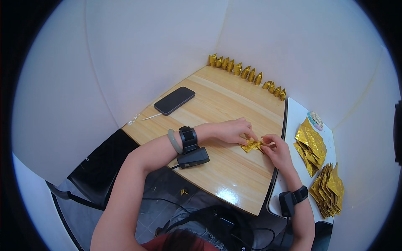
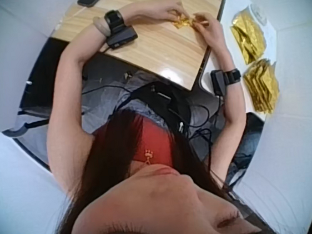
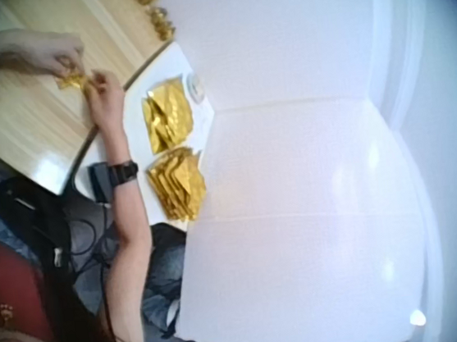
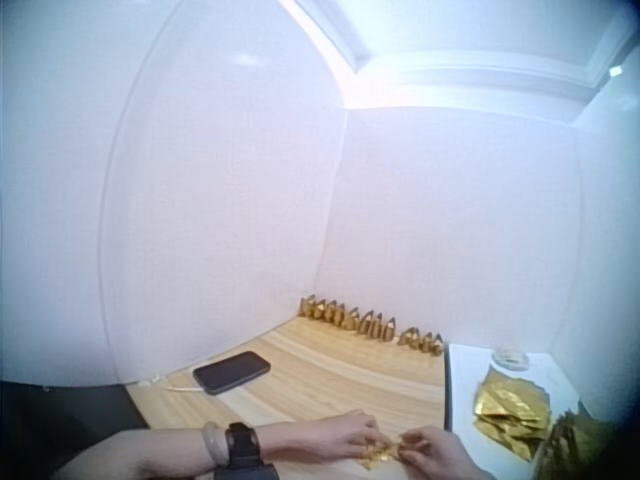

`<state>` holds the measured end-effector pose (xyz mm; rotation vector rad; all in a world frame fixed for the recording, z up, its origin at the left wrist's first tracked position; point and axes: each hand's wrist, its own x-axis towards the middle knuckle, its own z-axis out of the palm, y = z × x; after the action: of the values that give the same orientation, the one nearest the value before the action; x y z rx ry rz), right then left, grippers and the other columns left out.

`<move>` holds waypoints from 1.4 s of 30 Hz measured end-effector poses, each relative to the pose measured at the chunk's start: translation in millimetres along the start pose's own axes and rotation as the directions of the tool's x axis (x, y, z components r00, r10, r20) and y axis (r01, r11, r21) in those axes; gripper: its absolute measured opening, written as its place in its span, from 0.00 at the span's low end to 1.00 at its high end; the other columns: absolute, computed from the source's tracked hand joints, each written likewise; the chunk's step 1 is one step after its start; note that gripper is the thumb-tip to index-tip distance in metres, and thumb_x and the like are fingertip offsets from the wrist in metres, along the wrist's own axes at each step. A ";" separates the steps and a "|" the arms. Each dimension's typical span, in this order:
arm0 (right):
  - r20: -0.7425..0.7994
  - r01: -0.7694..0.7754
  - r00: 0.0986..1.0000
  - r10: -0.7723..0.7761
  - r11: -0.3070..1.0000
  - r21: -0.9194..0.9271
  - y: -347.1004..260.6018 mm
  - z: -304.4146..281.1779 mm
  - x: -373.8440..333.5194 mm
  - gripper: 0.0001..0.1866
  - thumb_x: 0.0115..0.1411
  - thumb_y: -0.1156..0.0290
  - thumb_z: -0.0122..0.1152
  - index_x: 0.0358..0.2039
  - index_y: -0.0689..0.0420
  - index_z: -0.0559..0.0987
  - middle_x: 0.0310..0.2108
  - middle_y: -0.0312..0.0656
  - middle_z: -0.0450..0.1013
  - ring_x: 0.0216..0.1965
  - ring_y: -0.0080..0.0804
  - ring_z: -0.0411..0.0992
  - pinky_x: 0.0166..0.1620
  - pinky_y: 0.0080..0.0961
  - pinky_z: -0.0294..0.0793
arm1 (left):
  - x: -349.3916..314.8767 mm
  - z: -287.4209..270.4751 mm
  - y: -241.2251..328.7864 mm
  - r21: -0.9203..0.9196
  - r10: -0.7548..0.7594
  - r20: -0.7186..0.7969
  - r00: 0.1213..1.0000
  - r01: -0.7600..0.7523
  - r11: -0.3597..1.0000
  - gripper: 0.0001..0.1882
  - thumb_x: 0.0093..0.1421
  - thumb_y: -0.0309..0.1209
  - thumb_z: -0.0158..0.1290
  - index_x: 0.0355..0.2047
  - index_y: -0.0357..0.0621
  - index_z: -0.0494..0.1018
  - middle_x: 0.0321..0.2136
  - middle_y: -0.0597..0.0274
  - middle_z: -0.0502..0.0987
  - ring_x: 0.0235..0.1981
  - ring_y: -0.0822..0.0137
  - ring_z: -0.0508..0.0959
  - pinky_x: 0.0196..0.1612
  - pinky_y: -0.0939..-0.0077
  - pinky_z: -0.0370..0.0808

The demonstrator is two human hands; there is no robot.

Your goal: Folding squares of gold foil into traditional paper ingots.

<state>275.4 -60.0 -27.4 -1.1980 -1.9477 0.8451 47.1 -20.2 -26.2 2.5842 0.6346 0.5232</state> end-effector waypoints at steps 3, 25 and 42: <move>-0.015 0.161 0.985 -0.174 0.939 -0.305 11.5 -0.2 2.5 0.15 0.46 0.74 0.63 0.37 0.59 0.73 0.33 0.42 0.70 0.37 0.38 0.68 0.41 0.29 0.68 | -0.1 0.3 -1.2 0.009 0.017 0.012 1.000 -0.017 1.000 0.18 0.52 0.29 0.53 0.45 0.53 0.73 0.35 0.56 0.68 0.41 0.59 0.64 0.48 0.71 0.61; -0.018 -0.044 0.999 0.042 0.989 -0.138 8.4 11.4 4.4 0.17 0.46 0.72 0.66 0.35 0.59 0.69 0.30 0.39 0.66 0.30 0.28 0.68 0.33 0.22 0.69 | 8.1 13.5 1.2 0.005 0.046 -0.147 0.988 -0.046 0.999 0.10 0.48 0.28 0.56 0.34 0.51 0.78 0.30 0.63 0.70 0.39 0.63 0.66 0.44 0.73 0.64; 0.061 0.053 0.996 -0.069 0.969 0.241 -9.7 16.1 4.5 0.25 0.50 0.81 0.59 0.49 0.60 0.63 0.38 0.41 0.69 0.33 0.21 0.71 0.37 0.14 0.70 | 14.0 18.5 17.1 -0.562 -0.183 -0.222 0.958 0.028 0.827 0.17 0.53 0.20 0.49 0.44 0.40 0.67 0.21 0.61 0.69 0.21 0.71 0.74 0.25 0.79 0.72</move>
<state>256.2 -62.1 -27.5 -0.9735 -1.8645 1.0680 72.9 -32.6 -29.9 1.9316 0.5993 0.8841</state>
